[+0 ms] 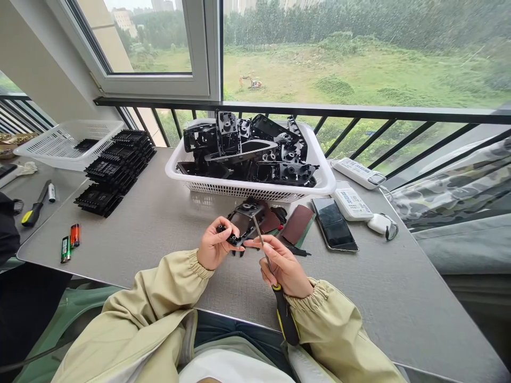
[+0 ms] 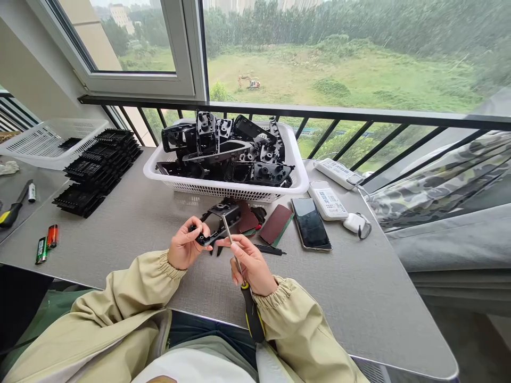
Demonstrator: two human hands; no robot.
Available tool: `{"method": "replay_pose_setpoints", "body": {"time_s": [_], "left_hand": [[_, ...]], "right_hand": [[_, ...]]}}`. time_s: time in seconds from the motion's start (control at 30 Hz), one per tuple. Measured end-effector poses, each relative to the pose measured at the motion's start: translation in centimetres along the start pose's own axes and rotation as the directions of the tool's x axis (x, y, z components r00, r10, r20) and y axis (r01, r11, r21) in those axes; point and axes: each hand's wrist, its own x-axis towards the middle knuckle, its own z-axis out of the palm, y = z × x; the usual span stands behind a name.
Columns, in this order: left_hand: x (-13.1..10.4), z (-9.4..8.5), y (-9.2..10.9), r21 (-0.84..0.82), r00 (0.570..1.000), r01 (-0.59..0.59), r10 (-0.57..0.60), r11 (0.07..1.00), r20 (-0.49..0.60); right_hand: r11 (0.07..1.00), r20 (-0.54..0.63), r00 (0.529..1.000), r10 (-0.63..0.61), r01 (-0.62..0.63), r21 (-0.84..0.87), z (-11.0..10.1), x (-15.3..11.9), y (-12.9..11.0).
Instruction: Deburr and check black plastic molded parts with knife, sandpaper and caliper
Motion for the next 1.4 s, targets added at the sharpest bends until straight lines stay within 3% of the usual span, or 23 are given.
{"method": "replay_pose_setpoints", "body": {"time_s": [0.13,0.27,0.67,0.93,1.2,1.4], "left_hand": [[0.7,-0.6,0.4,-0.037,0.973,0.185,-0.178,0.982,0.145],[0.9,-0.8,0.3,-0.035,0.957,0.253,-0.245,0.967,0.156],[0.4,0.3,-0.3,0.130,0.994,0.107,-0.101,0.986,-0.050],[0.7,0.3,-0.8,0.172,0.988,0.029,-0.002,0.985,-0.154],[0.6,0.4,-0.5,0.208,0.986,0.000,0.035,0.978,-0.164],[1.0,0.0,-0.7,0.223,0.977,-0.055,0.098,0.973,-0.189]], "right_hand": [[0.995,-0.076,0.992,-0.098,0.096,-0.022,-0.4,0.1,0.7],[0.989,-0.130,0.981,-0.147,0.143,-0.035,-0.8,0.0,0.7],[0.987,-0.170,0.975,-0.146,0.131,-0.093,-0.1,-0.2,-0.3],[0.992,-0.134,0.988,-0.073,0.057,-0.115,-0.1,-0.2,-0.3],[0.996,-0.083,0.997,-0.007,-0.001,-0.094,0.2,-0.3,-1.1],[0.988,-0.084,0.993,-0.078,0.066,-0.139,-0.6,-0.3,-2.3]]}}
